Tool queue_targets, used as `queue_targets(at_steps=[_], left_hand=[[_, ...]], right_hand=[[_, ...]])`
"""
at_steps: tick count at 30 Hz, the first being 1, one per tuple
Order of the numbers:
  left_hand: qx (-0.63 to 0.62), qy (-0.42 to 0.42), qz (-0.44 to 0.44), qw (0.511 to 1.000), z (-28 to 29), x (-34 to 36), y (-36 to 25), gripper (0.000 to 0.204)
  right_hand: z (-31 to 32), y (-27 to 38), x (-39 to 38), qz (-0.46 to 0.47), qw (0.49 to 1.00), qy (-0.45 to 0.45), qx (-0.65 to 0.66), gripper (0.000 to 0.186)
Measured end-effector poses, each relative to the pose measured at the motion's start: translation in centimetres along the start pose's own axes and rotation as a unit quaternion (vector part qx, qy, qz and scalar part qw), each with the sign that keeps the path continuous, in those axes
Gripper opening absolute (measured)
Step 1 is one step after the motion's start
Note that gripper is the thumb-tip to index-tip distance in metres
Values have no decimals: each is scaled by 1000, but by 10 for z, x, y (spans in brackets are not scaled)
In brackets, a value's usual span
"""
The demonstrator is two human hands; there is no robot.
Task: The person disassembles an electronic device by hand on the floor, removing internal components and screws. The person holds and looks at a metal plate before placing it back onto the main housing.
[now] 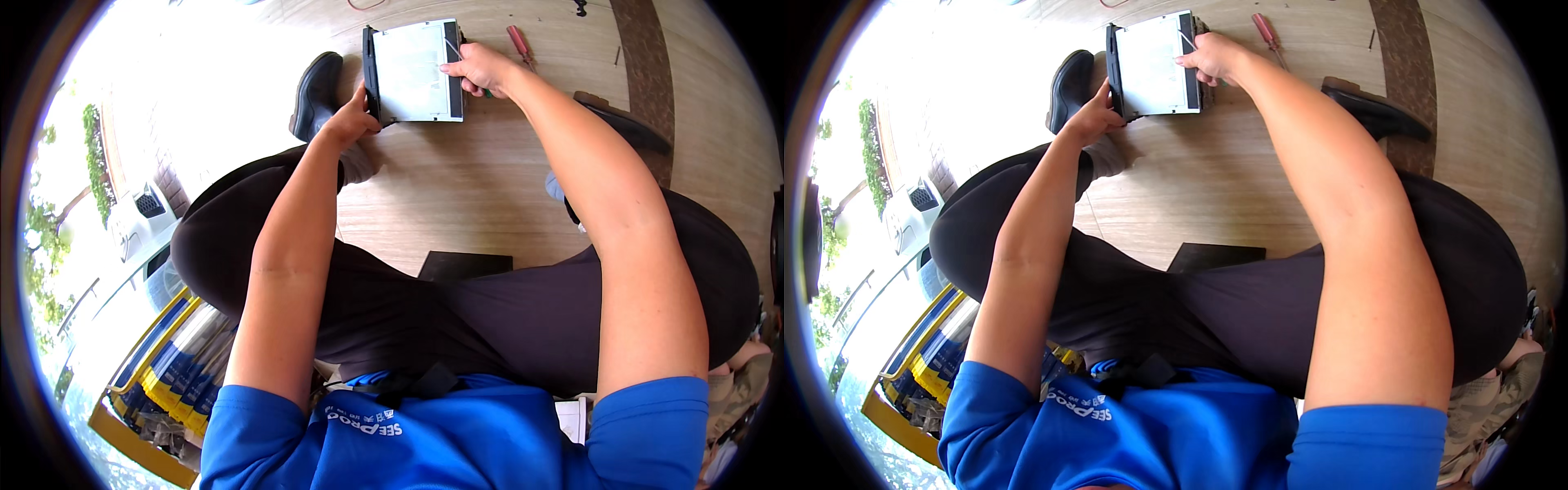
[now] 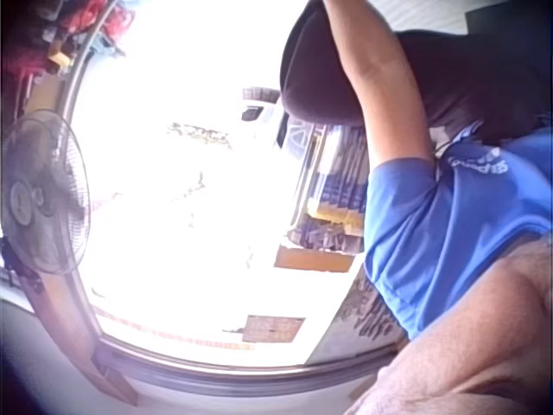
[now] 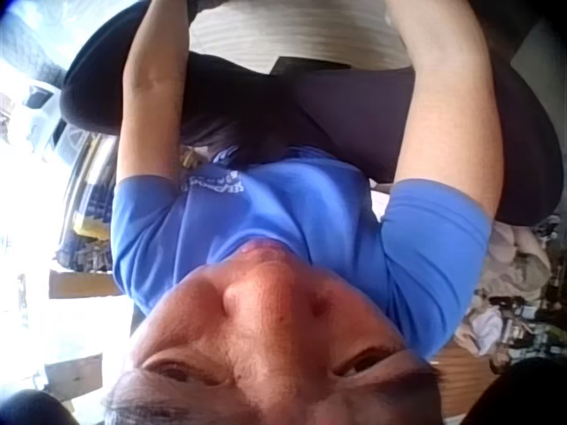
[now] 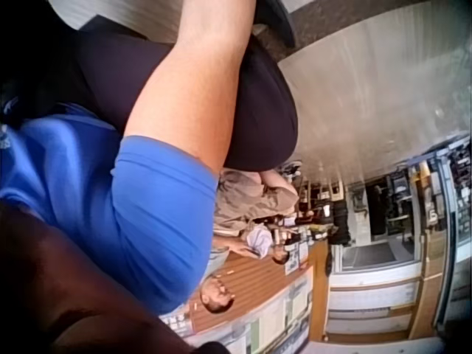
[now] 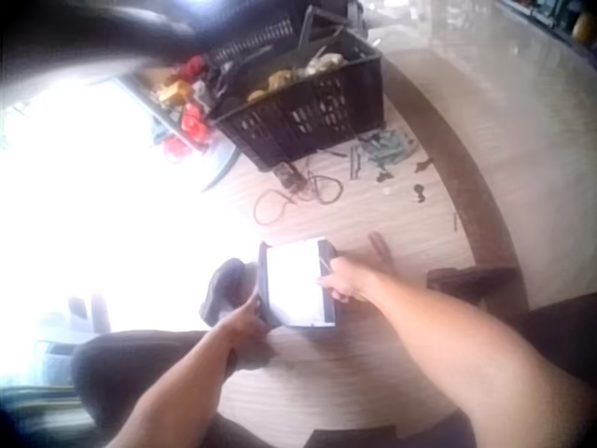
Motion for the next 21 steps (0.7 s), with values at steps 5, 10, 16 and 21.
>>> queue_targets(at_steps=[5,10,16,21], left_hand=[[41,-15,-2,999,5,10,6,107],[68,-18,-14,997,4,10,6,107],[49,-31,-8,998,4,4,5,108],[30,-18,-17,999,1,8,5,107]], right_hand=[[-3,-4,1,13,999,-31,-36,29],[-6,0,4,22,997,-47,-62,29],[-15,29,2,-98,962,-81,-242,34],[-3,17,6,-82,980,-54,-173,31]])
Point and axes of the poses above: each hand's wrist, its own x-axis towards the middle knuckle, its own z-axis out of the back of the hand, y = z × x, the point moved 1 cm from there along x, towards the middle knuckle, and after that the axes turned 2 degrees about -x, right-handed, at the moved point
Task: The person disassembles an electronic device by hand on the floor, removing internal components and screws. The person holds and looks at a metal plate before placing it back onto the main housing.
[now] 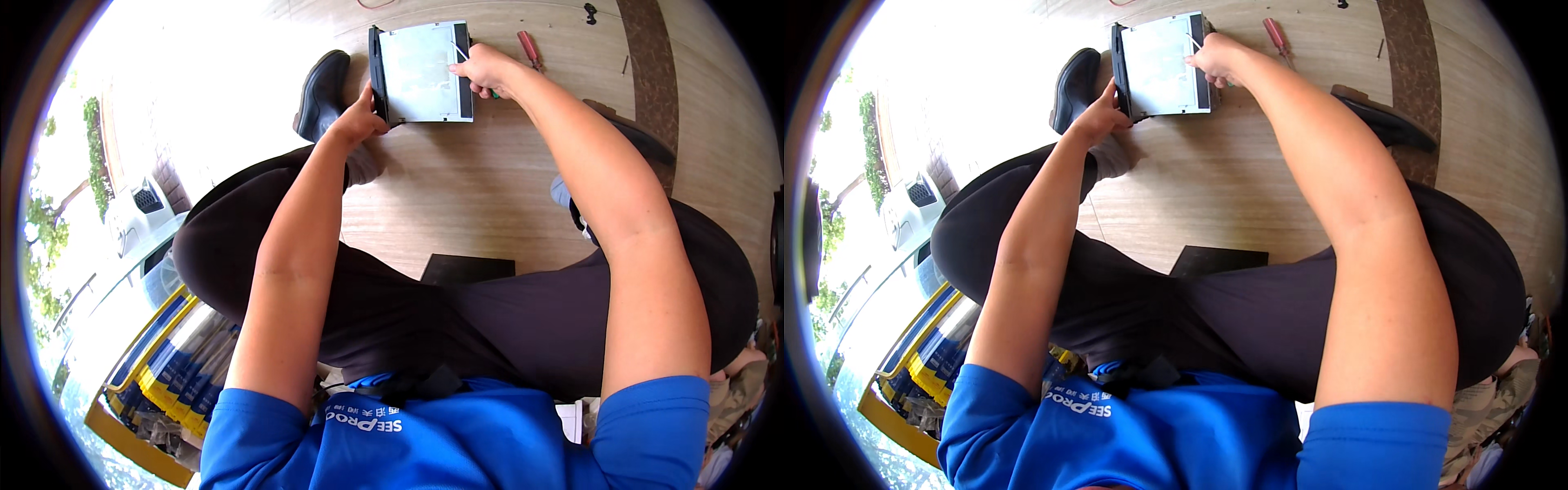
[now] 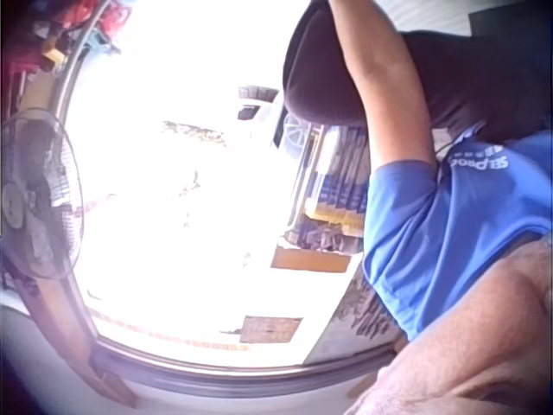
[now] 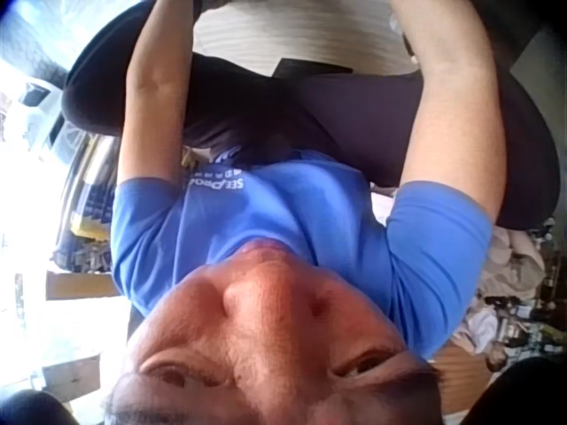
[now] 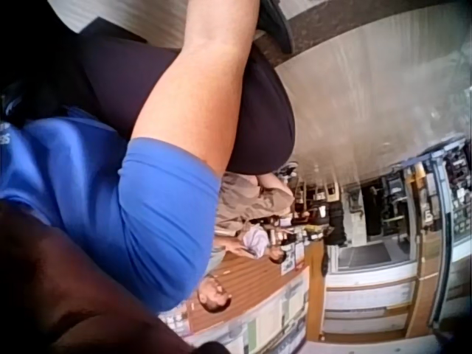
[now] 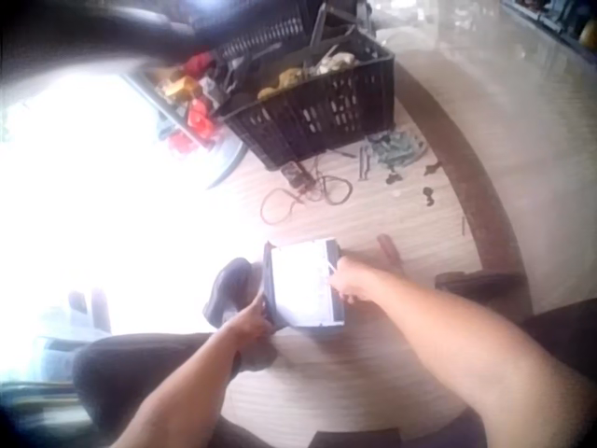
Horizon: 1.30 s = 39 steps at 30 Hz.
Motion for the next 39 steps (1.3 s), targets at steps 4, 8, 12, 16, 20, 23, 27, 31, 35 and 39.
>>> queue_targets(at_steps=[4,8,12,16,20,23,27,31,35,39], left_hand=[[-1,1,7,1000,5,0,4,106],[-9,6,2,1000,-1,0,-1,107],[-10,4,23,1000,3,-5,-2,108],[-27,-4,6,1000,1,-2,-3,111],[-13,4,15,1000,0,-3,-4,107],[-11,4,10,1000,3,-1,-1,107],[-10,-1,15,1000,5,1,1,112],[-20,-1,17,1000,2,0,-3,113],[-24,-1,20,1000,4,1,0,113],[-33,4,13,999,5,2,1,113]], right_hand=[[-1,0,1,-20,1000,19,-9,27],[2,-16,12,23,998,29,45,24],[-2,-8,4,21,999,24,42,24],[-4,-14,5,32,997,12,69,26],[-5,-13,2,35,998,-3,56,29],[-5,-10,1,25,999,-6,42,31],[-7,-3,-4,9,999,-10,45,33],[-5,-3,-5,8,999,-17,43,33],[-8,3,-6,-9,999,-30,43,33],[-13,2,-5,-19,995,-60,71,35]])
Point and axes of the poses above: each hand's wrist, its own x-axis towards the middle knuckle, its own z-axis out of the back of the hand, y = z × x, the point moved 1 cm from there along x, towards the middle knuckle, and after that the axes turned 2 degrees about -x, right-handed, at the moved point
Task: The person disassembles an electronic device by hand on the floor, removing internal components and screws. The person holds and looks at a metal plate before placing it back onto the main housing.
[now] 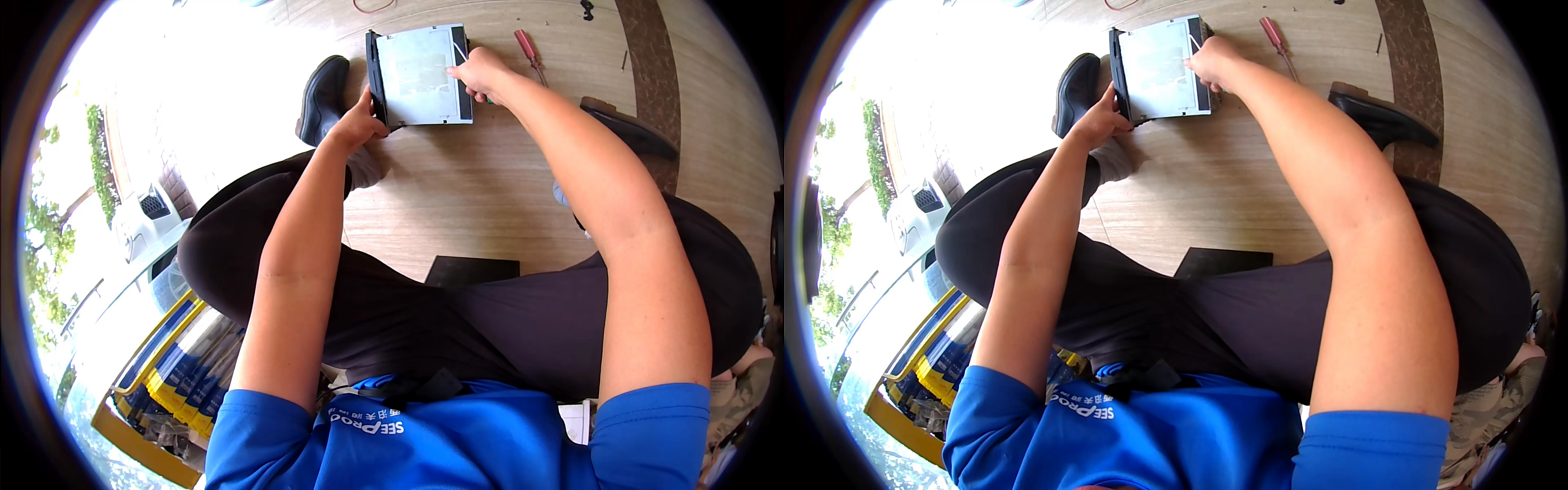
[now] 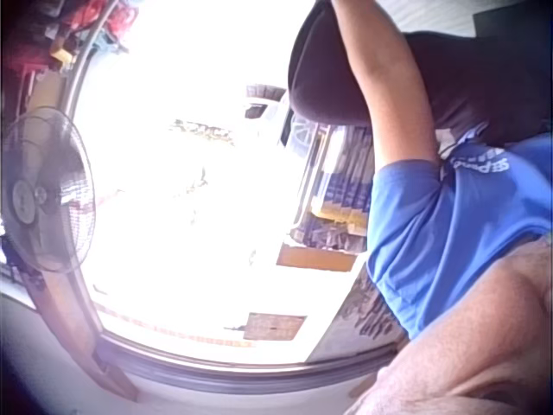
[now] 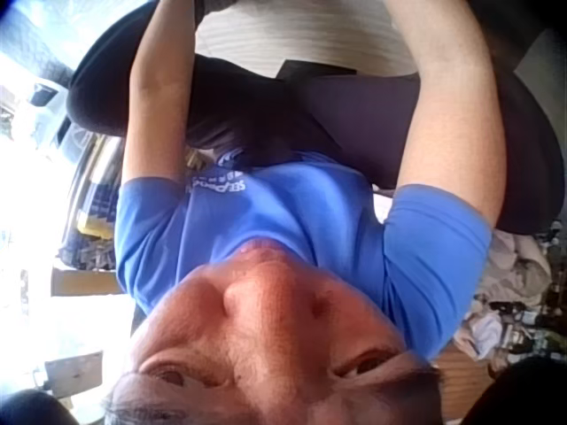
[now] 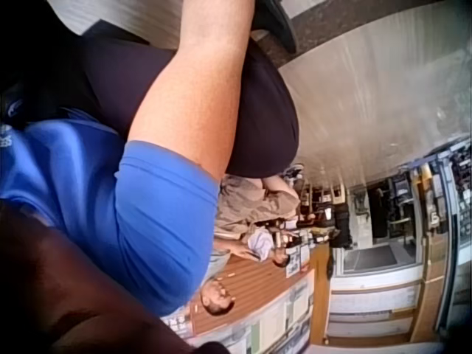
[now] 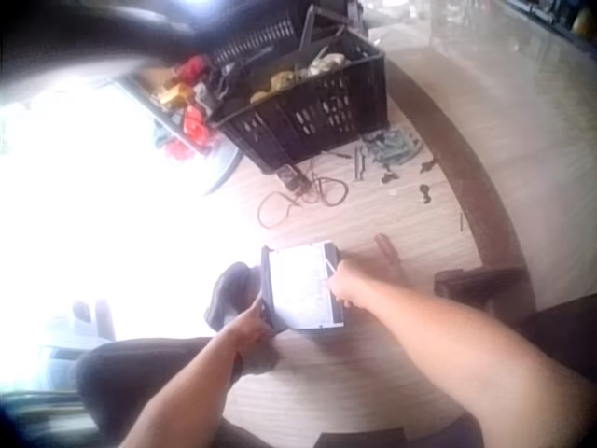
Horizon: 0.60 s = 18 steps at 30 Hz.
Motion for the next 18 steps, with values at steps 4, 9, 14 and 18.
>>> queue_targets(at_steps=[4,9,14,18], left_hand=[[12,1,3,1000,-3,-5,-4,106],[40,-55,17,998,-12,-2,-16,63],[187,-174,27,966,-11,25,-23,71],[254,-221,50,940,-12,33,-33,77]], right_hand=[[-6,-3,3,26,998,-39,-28,38],[-4,-2,10,-15,993,-61,-97,42],[-9,6,9,-20,990,-66,-120,41],[-9,12,7,-16,986,-52,-155,42]])
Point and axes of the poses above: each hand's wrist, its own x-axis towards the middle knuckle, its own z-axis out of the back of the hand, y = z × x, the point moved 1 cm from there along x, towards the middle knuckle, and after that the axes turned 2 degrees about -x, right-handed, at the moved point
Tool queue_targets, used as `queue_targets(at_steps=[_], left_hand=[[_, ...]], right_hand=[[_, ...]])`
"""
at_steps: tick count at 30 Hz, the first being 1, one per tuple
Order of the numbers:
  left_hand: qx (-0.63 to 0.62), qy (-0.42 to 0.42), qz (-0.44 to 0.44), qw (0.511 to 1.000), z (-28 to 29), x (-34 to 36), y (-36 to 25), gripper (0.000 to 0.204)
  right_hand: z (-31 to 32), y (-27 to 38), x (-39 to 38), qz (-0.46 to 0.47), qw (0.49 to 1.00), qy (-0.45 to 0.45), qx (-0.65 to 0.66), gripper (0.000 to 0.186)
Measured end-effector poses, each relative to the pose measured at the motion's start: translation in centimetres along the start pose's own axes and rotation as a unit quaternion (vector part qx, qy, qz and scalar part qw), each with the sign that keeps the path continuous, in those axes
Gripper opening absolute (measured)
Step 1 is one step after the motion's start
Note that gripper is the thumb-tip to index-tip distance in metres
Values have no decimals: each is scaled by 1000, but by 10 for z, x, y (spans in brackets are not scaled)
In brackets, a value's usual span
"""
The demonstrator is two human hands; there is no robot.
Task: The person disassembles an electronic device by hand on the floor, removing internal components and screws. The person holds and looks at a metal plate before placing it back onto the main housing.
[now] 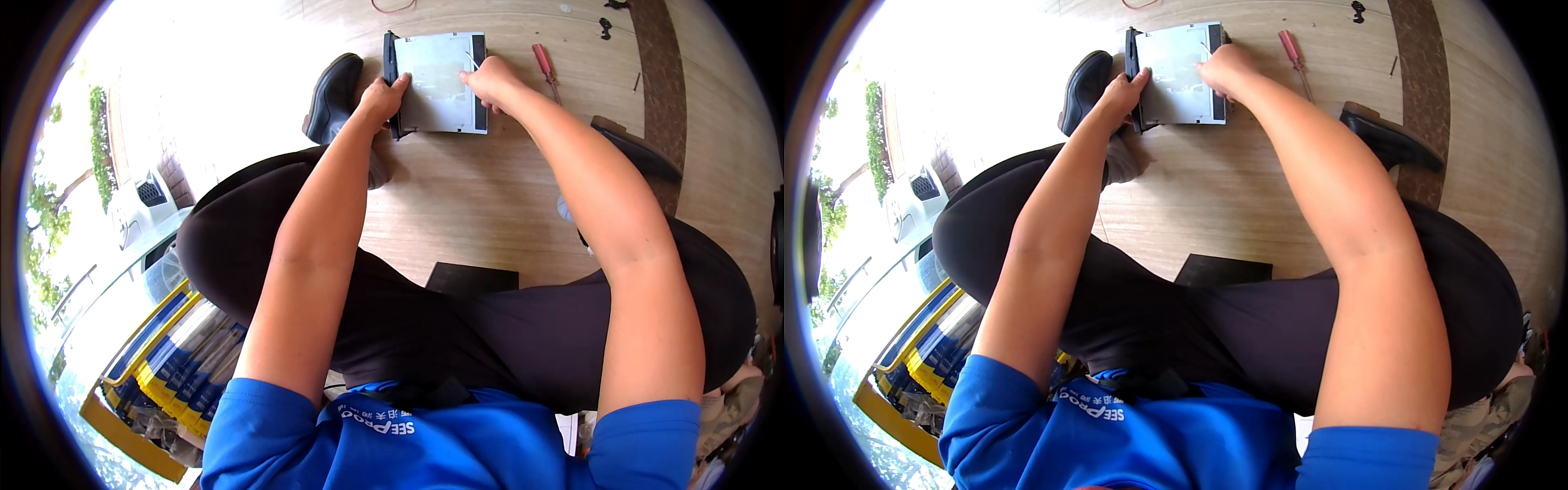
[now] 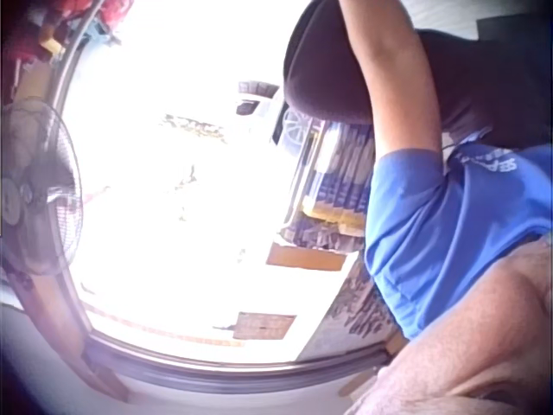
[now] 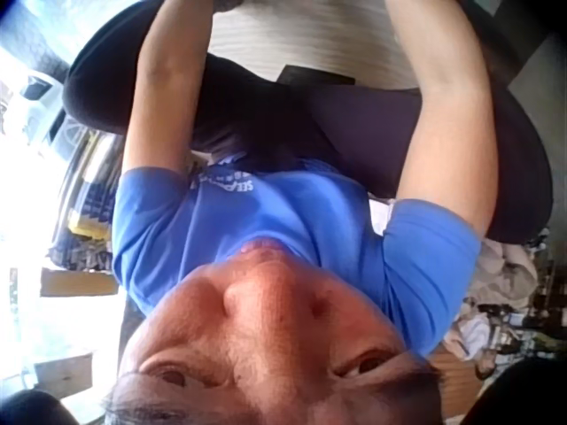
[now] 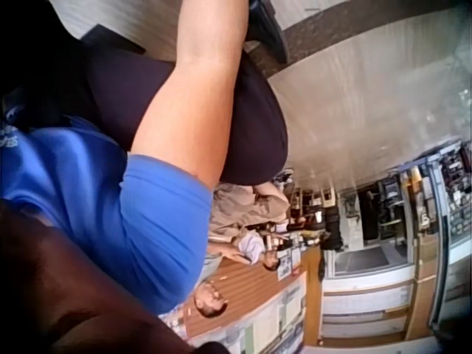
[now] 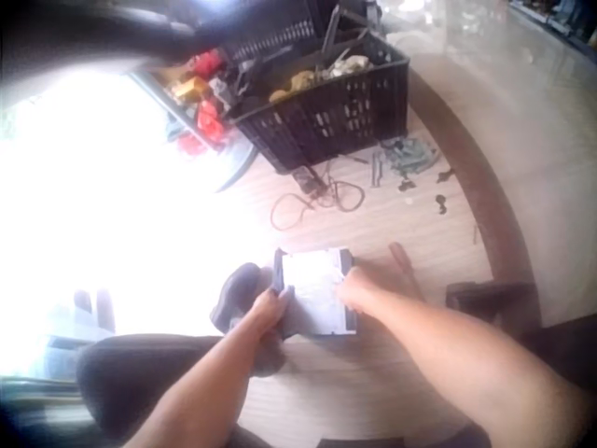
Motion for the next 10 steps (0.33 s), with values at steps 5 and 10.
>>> queue_targets(at_steps=[5,10], left_hand=[[-13,17,20,1000,-3,7,-1,75],[-111,83,24,990,-1,25,13,73]], right_hand=[[11,2,2,48,985,9,-167,51],[10,2,11,99,949,-10,-300,71]])
Point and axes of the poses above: each hand's wrist, its own x-axis towards the middle knuckle, its own z-axis out of the back of the hand, y = z × x, the point moved 1 cm from there along x, towards the middle knuckle, and after that the axes turned 2 degrees about -x, right-handed, at the moved point
